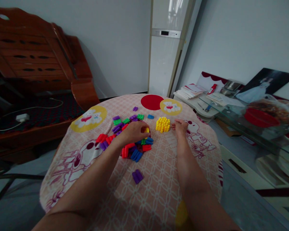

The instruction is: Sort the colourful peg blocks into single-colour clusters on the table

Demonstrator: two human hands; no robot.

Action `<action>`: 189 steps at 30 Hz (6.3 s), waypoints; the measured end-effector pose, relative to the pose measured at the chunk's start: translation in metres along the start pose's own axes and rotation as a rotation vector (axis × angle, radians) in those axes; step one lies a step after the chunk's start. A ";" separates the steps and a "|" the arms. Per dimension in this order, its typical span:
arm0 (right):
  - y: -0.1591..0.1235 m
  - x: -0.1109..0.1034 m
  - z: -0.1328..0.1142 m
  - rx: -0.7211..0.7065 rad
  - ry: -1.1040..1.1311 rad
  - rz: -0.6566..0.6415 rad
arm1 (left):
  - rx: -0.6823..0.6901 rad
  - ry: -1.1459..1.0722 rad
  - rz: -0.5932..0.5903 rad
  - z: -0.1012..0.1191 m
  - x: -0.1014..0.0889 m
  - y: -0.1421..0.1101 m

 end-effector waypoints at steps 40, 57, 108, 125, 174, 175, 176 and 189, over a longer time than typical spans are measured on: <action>-0.030 0.028 -0.049 -0.607 -0.342 -0.103 | -0.453 0.047 0.105 -0.118 -0.013 -0.009; -0.117 0.105 -0.044 -0.778 -0.864 -0.750 | -0.405 0.080 0.103 -0.114 -0.003 -0.002; 0.011 -0.015 -0.044 -0.622 -0.974 -0.125 | -0.325 -0.213 0.312 -0.083 -0.019 0.000; -0.022 0.002 -0.077 -0.780 -0.773 -0.207 | -0.075 -0.812 0.363 -0.038 0.020 0.022; -0.068 0.054 -0.083 -0.769 -0.847 -0.285 | -0.074 -0.056 0.319 -0.038 0.044 0.028; -0.074 0.060 -0.080 -0.778 -0.813 -0.347 | -0.075 -0.076 0.343 -0.039 0.042 0.027; -0.079 0.066 -0.078 -0.780 -0.782 -0.402 | -0.079 -0.097 0.362 -0.039 0.040 0.026; -0.085 0.077 -0.068 -0.291 -0.299 -0.573 | -0.138 -1.076 0.618 -0.041 0.024 0.025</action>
Point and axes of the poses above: each hand's wrist, its own y-axis towards the middle knuckle, its own x-axis out of the palm, z = x × y, the point moved 4 cm from there along y, towards the middle knuckle, and after that the axes turned 2 degrees about y, right-handed, at the moved point
